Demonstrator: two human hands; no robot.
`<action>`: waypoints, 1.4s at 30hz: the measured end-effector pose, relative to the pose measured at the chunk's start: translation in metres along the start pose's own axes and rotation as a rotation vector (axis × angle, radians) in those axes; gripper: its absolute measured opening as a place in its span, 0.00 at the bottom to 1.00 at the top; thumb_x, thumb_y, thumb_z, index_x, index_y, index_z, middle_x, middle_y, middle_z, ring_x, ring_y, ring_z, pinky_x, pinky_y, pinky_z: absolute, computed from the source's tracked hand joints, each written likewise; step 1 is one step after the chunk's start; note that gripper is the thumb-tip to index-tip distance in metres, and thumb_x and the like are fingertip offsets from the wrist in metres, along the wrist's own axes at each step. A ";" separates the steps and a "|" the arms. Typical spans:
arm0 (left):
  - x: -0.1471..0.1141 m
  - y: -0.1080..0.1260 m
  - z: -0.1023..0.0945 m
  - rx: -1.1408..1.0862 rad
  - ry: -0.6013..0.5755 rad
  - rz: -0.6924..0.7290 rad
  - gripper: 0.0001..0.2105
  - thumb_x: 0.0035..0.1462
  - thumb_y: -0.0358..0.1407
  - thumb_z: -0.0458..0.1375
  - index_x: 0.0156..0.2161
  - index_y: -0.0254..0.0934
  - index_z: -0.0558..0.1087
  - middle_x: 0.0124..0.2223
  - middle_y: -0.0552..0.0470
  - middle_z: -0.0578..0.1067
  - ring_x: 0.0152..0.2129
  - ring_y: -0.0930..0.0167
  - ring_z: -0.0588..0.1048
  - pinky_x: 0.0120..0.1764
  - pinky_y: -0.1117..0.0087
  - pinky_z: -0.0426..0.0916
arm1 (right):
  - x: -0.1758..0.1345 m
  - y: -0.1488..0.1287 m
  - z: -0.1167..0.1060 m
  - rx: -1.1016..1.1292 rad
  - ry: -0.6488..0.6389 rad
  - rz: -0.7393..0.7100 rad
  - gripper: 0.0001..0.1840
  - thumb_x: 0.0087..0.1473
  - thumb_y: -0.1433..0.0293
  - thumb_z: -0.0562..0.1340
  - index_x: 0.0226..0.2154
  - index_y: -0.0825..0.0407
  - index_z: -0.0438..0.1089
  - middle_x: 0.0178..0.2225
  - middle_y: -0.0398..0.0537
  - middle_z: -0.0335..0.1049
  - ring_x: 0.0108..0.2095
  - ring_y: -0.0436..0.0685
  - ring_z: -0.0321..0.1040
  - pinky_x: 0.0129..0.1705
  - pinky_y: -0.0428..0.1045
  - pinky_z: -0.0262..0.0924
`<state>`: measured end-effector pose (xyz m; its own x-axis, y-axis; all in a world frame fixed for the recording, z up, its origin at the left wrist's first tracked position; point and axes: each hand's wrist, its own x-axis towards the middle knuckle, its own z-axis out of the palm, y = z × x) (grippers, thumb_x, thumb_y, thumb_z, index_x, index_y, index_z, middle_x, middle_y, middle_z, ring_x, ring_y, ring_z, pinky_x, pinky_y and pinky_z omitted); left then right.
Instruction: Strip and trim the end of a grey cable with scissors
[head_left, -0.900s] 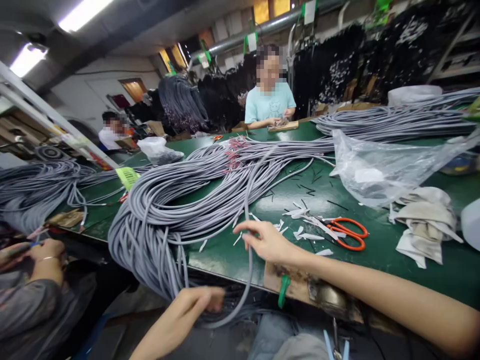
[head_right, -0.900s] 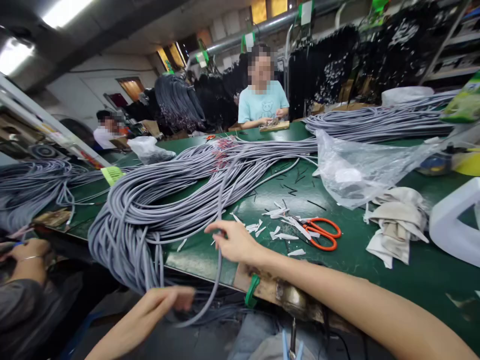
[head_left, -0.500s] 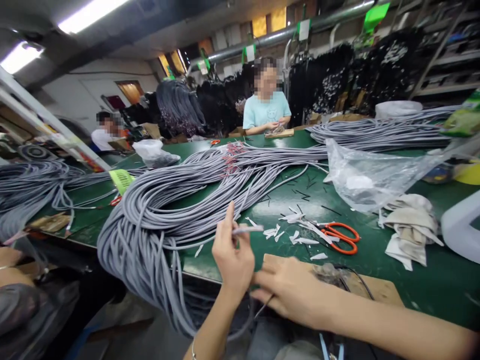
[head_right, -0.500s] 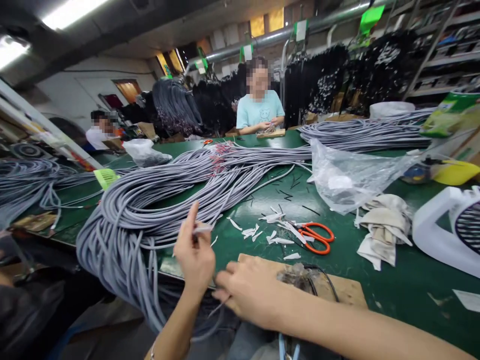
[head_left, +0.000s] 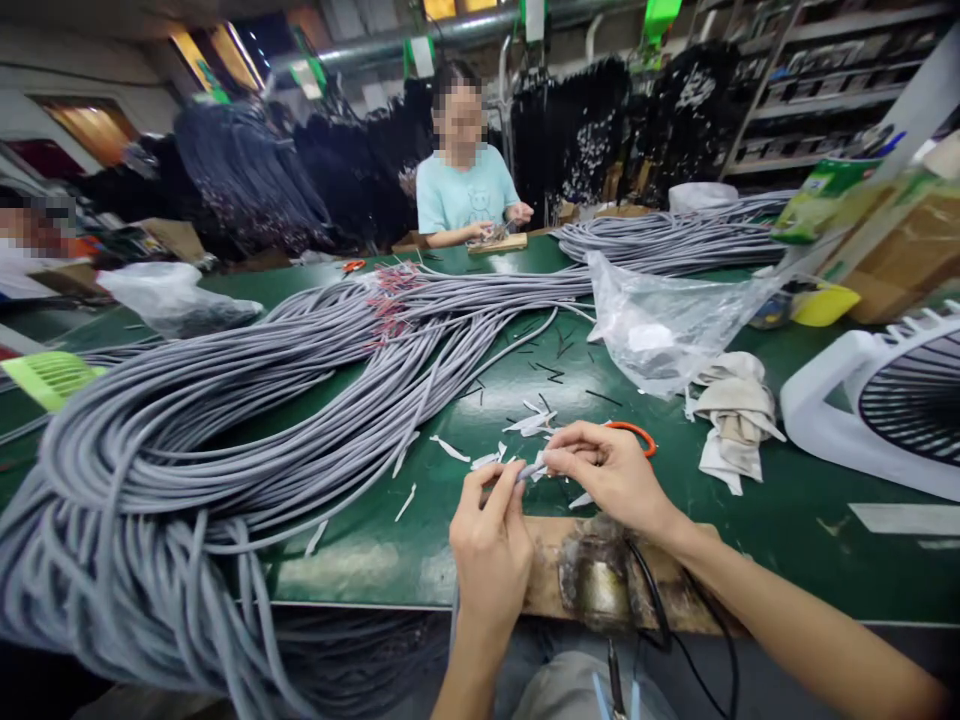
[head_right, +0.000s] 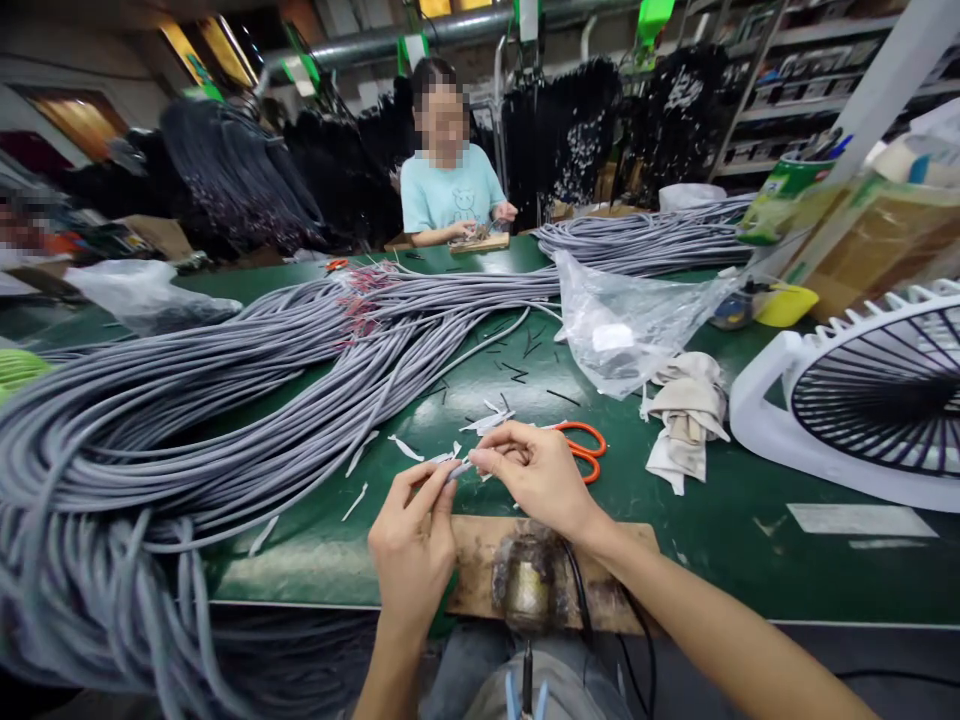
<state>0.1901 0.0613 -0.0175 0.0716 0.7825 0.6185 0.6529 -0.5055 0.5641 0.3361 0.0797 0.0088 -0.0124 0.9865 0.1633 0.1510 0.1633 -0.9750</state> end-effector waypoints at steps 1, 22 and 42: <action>0.002 0.000 0.000 -0.036 -0.018 0.014 0.12 0.56 0.26 0.51 0.42 0.34 0.73 0.38 0.47 0.71 0.35 0.72 0.71 0.38 0.75 0.65 | 0.002 0.001 -0.001 0.002 0.008 0.016 0.12 0.46 0.62 0.63 0.27 0.55 0.68 0.22 0.44 0.69 0.22 0.49 0.66 0.24 0.43 0.60; 0.007 0.000 0.010 -0.325 -0.007 -0.300 0.12 0.54 0.31 0.53 0.43 0.34 0.74 0.34 0.46 0.77 0.28 0.71 0.74 0.23 0.77 0.66 | -0.016 0.013 0.004 -0.720 -0.037 -0.330 0.12 0.58 0.70 0.51 0.28 0.53 0.67 0.24 0.46 0.68 0.26 0.50 0.63 0.31 0.45 0.55; 0.005 0.003 0.008 -0.341 -0.093 -0.240 0.09 0.53 0.30 0.54 0.38 0.35 0.75 0.33 0.48 0.77 0.27 0.71 0.75 0.30 0.73 0.69 | -0.021 0.010 0.011 -0.641 0.032 -0.439 0.10 0.55 0.74 0.53 0.26 0.54 0.67 0.22 0.44 0.68 0.23 0.48 0.63 0.28 0.44 0.56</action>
<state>0.1986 0.0662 -0.0170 0.0260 0.9144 0.4039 0.3738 -0.3836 0.8444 0.3272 0.0610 -0.0057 -0.1760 0.8306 0.5283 0.6810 0.4903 -0.5439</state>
